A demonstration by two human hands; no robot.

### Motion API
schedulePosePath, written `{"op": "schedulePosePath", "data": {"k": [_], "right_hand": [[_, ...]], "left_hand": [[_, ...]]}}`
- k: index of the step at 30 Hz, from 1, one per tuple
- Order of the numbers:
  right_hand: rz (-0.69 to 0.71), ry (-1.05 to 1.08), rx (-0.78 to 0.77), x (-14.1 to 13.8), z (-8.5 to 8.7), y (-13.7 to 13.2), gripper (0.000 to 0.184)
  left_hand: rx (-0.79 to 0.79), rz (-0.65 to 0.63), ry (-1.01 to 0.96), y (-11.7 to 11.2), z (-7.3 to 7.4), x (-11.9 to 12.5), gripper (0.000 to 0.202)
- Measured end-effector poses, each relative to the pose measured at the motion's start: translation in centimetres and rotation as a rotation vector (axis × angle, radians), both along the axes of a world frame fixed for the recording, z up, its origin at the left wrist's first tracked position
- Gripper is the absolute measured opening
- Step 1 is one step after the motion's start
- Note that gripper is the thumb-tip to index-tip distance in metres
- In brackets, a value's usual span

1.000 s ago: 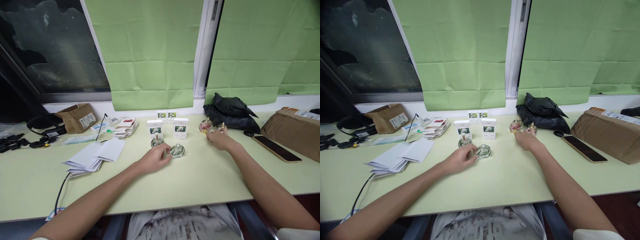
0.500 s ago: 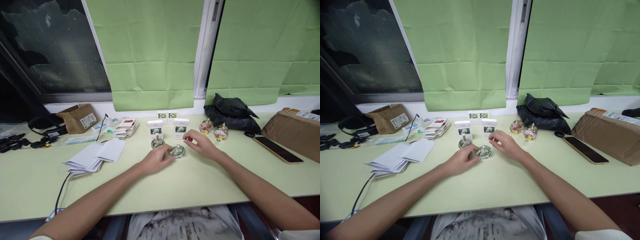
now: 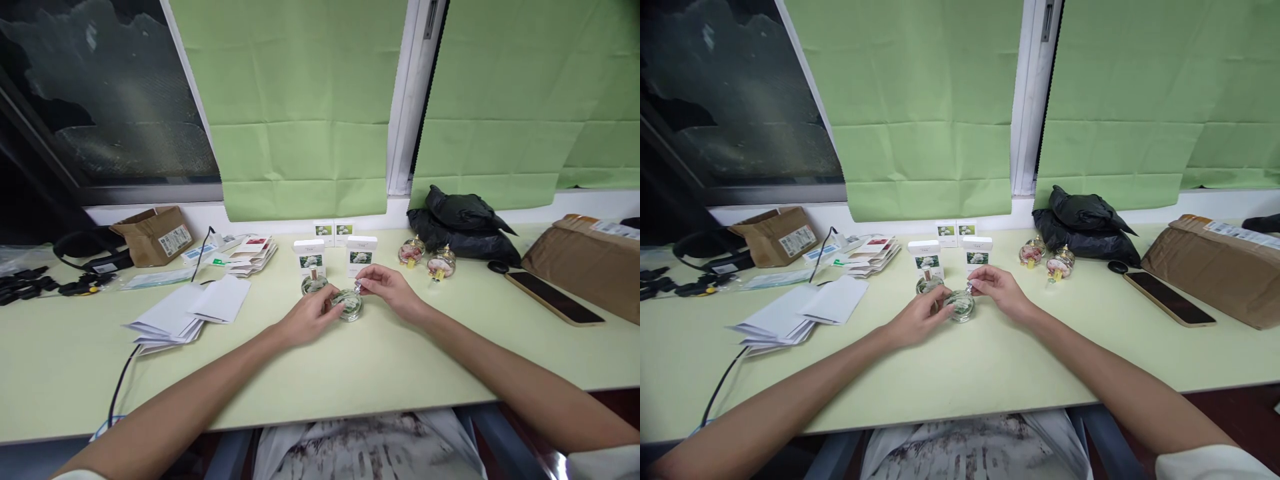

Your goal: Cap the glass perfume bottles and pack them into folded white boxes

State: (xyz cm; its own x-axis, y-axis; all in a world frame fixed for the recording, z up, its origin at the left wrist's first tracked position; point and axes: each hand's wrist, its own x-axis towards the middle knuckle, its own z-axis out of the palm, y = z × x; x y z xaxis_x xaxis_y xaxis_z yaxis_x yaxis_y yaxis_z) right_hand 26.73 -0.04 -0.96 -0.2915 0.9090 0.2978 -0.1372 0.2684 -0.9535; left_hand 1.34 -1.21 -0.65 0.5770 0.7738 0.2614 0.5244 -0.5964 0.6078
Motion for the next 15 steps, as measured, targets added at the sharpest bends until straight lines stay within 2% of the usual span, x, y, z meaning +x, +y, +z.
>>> {"op": "schedulePosePath", "data": {"k": [3, 6, 15], "right_hand": [[0.016, 0.065, -0.144, 0.17, -0.43, 0.34, 0.036], [0.027, 0.109, -0.219, 0.18, -0.63, 0.34, 0.036], [0.037, 0.1, -0.216, 0.16, -0.6, 0.24, 0.035]], "left_hand": [[-0.03, 0.008, -0.04, 0.23, -0.19, 0.0, 0.031], [-0.054, 0.02, -0.063, 0.41, -0.38, 0.0, 0.031], [-0.069, 0.037, -0.09, 0.48, -0.41, 0.1, 0.031]]}}
